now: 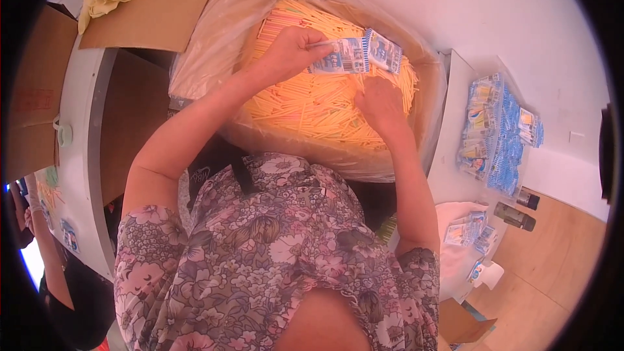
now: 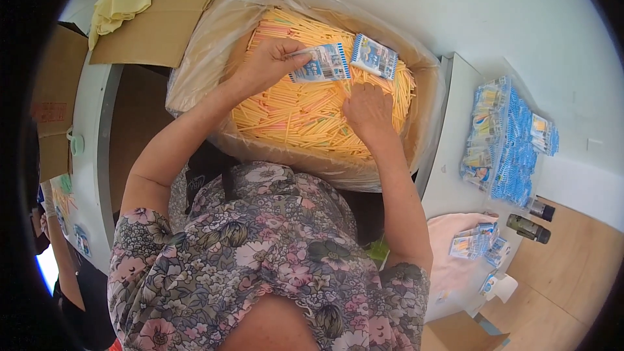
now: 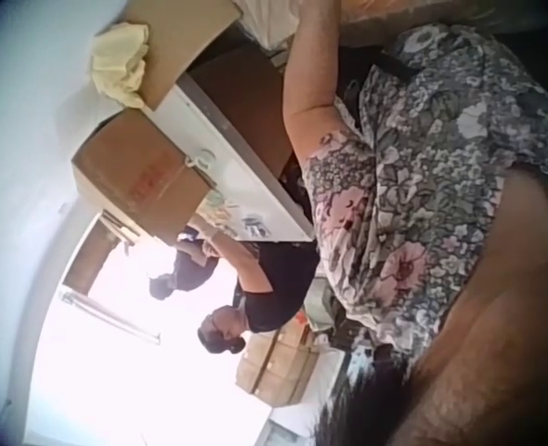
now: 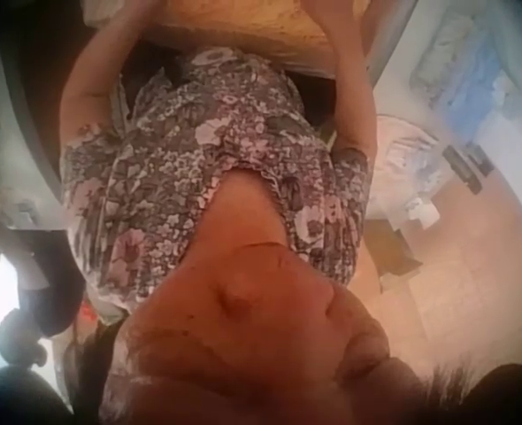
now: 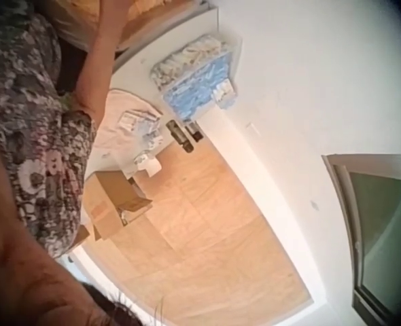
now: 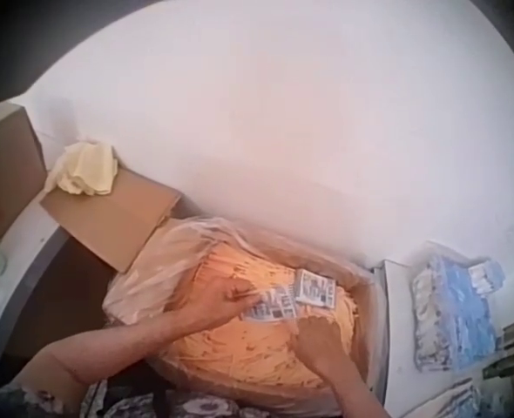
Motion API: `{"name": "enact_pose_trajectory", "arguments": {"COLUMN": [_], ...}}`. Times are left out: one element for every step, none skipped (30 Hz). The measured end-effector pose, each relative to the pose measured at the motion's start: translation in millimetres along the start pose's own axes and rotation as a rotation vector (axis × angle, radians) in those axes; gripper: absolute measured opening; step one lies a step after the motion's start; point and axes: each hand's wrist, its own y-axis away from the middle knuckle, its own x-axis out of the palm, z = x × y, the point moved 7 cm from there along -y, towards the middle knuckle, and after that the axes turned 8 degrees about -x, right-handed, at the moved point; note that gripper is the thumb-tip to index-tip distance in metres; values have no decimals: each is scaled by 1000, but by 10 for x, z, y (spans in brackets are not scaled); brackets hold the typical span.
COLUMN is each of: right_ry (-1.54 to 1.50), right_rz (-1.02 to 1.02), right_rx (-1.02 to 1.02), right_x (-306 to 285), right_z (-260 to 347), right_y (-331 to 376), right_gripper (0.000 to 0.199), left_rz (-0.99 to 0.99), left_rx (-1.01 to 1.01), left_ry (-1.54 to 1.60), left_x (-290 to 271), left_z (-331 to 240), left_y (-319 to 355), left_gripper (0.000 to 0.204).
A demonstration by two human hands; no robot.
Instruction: Manually applying small blue adhesive packets to yellow components inside a large container.
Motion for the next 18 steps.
{"name": "enact_pose_trajectory", "arguments": {"right_ry": [-3,-6,-5,-33,-60,-57,-56,-54,-48,-253,-455,-447,-819,-1193,-1189,-1448,-1705,-1704], "right_rz": [-52,-103,-102,-138,-175,-175,-245,-315,-316,-281,-246,-251,-255,-254,-261,-159,-47,-53], "right_rx": [-11,-19,-17,-20,-22,-17,-39,-61,-56,43,145,152,149,137,137,269,403,400], "right_x": [-22,-62,-86,-153,-212,-218,-271,-328,-345,-314,-276,-299,-256,-214,-226,-99,24,18], "right_z": [1,12,10,14,8,-24,-48,-70,-101,-212,-322,-373,-426,-439,-472,-498,-469,-483], "right_y": [38,81,118,157,198,233,274,312,334,352,375,367,333,301,298,306,315,307], "right_gripper": [23,21,21,20,18,18,18,18,18,18,19,19,19,19,19,17,16,16], "left_rz": [-39,-74,-72,-67,-61,-56,-48,-41,-35,-53,-68,-61,-41,-22,-19,-13,-8,-7], "left_rx": [66,133,133,117,102,104,112,121,126,107,91,100,84,67,73,55,35,40], "left_ry": [71,142,143,135,128,130,146,163,165,135,106,109,155,199,198,197,194,191], "left_x": [-13,-30,-27,-30,-24,-15,-6,3,5,-8,-8,3,16,19,21,30,24,21], "left_z": [-17,-51,-44,-26,-26,-39,-56,-84,-108,-118,-132,-153,-153,-152,-160,-142,-120,-112], "left_y": [-1,6,2,1,4,7,12,21,40,66,81,92,98,105,107,101,96,92], "left_gripper": [19,19,19,19,20,20,20,20,20,21,21,21,21,22,22,22,21,21]}}
